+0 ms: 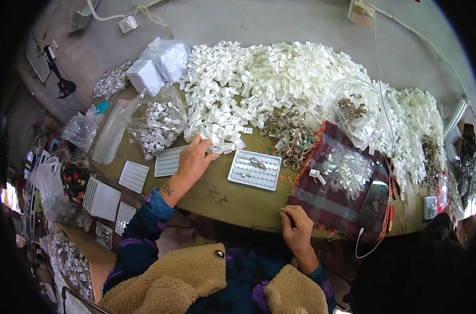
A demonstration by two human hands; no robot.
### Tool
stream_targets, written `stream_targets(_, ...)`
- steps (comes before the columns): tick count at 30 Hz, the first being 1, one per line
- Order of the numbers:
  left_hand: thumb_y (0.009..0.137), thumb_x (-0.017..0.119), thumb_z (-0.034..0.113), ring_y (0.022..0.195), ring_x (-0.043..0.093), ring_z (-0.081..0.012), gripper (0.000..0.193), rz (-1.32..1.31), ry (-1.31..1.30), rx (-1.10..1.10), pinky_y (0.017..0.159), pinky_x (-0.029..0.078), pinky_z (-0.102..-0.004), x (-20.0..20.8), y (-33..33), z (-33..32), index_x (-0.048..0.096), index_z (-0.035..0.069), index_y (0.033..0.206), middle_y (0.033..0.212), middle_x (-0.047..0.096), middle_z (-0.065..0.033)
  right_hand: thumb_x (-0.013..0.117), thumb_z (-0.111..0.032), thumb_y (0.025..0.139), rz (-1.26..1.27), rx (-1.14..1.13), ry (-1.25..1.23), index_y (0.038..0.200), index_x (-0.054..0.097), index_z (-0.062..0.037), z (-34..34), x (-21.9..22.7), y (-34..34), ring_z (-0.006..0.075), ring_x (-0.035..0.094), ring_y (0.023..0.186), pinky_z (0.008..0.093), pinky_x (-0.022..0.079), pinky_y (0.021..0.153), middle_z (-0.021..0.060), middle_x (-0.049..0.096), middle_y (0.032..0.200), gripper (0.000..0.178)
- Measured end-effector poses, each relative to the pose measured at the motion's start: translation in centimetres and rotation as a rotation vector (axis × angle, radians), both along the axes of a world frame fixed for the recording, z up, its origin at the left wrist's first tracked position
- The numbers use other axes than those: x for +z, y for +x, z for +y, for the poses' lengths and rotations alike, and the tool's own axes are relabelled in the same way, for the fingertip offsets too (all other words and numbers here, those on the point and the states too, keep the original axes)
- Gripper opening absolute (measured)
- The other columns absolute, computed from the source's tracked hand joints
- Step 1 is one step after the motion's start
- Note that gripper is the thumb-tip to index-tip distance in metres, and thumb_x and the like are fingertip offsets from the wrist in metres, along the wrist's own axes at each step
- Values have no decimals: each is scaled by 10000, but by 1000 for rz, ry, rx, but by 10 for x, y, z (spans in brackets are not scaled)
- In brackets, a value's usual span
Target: The person repeatedly picks small white plastic housings and metal contacts from a table, inserts the contacts into the housings, and places the assembled units into a white tray. The process is repeated continuously with both hands working in coordination.
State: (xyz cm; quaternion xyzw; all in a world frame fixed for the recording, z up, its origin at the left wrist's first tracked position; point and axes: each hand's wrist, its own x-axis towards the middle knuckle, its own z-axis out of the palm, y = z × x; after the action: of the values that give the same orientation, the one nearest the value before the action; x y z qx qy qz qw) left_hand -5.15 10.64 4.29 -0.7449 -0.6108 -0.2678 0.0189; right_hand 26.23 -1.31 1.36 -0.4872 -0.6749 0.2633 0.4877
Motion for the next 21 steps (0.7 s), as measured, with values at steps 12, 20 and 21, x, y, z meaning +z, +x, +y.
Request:
stream_targets(12, 785, 731, 124, 741, 625, -311, 164, -110, 23, -45, 635, 487, -396, -18, 5, 20, 666, -9, 853, 864, 623, -115, 662, 58, 808, -11, 26, 32, 912, 648, 22, 0, 9, -7, 279, 640, 735, 314, 504, 657, 153, 640, 857, 112)
stream_targets(20, 859, 665, 20, 623, 607, -143, 89, -559, -106, -241, 554, 466, -283, 17, 49, -54, 636, -14, 936, 841, 653, -90, 689, -52, 883, 596, 176, -421, 1022, 640, 23, 12, 25, -50, 84, 580, 722, 245, 472, 601, 38, 604, 851, 165)
stream_targets(21, 803, 733, 74, 663, 644, -284, 155, -377, -25, -358, 570, 514, -354, 18, 59, -69, 624, 51, 911, 912, 657, -110, 692, -70, 892, 722, 220, -421, 1039, 638, 23, 12, 25, -57, 69, 573, 728, 241, 471, 600, 26, 596, 855, 182)
